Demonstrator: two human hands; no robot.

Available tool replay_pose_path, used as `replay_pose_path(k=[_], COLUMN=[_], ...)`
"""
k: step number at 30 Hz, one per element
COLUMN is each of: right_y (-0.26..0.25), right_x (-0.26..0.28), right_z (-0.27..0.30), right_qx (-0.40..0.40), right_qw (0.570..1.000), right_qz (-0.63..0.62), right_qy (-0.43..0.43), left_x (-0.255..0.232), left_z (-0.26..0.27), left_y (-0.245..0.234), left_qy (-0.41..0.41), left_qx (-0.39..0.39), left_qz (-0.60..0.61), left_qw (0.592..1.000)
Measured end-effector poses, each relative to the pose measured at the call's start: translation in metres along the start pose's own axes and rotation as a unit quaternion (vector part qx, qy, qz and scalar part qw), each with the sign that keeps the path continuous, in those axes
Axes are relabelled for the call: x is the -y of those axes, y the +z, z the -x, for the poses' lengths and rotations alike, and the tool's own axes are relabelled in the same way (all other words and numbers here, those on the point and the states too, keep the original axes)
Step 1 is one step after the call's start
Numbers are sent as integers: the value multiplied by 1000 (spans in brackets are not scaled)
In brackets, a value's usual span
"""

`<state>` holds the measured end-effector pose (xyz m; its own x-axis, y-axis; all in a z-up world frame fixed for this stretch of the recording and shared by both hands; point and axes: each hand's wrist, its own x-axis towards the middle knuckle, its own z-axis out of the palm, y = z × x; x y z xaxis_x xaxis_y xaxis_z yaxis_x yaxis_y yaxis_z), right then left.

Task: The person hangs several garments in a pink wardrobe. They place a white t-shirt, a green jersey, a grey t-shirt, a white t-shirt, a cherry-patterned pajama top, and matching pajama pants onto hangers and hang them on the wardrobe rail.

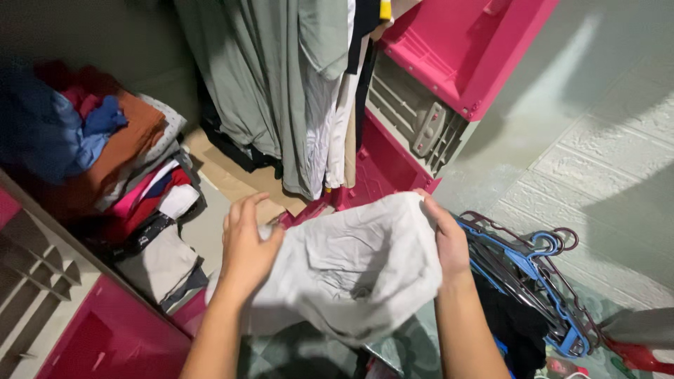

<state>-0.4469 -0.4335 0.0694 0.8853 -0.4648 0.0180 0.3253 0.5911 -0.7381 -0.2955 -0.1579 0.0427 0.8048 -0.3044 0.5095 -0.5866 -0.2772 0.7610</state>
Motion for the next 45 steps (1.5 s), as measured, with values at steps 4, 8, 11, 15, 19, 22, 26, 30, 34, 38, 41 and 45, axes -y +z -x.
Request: replay_pose_path(k=[4, 8, 11, 15, 19, 22, 26, 30, 34, 38, 41, 45], right_y=[21, 52, 63, 71, 74, 63, 43, 34, 36, 35, 33, 16], right_x=[-22, -66, -64, -50, -47, -54, -47, -18, -3, 9, 19, 42], right_z=[-13, -10, -10, -2, 1, -6, -11, 1, 8, 23, 33, 48], right_qx=[38, 34, 97, 210, 255, 228, 173, 93, 109, 47, 71, 102], right_qw=[999, 993, 994, 969, 946, 948, 915, 726, 598, 572, 562, 549], right_qz=[12, 112, 55, 130, 192, 207, 322, 620, 718, 744, 766, 801], right_qy=[-26, -22, -9, -7, -53, -85, -171, -281, -339, -343, -304, -216], left_x=[-51, -69, -49, -28, -23, -20, -12, -12, -28, -41, -40, -40], left_z=[5, 14, 1, -9, -17, -16, -25, -40, -51, -45, -52, -61], left_y=[14, 42, 41, 41, 44, 46, 42, 11, 5, 3, 4, 12], left_qy=[20, -37, -46, -76, -162, -98, -96, -31, 116, 99, 17, 55], left_qx=[169, 204, 201, 165, 183, 208, 240, 260, 234, 185, 255, 245], left_qz=[225, 208, 246, 215, 245, 215, 201, 102, -69, -387, -387, -380], left_qw=[959, 956, 947, 959, 938, 949, 945, 960, 963, 898, 886, 890])
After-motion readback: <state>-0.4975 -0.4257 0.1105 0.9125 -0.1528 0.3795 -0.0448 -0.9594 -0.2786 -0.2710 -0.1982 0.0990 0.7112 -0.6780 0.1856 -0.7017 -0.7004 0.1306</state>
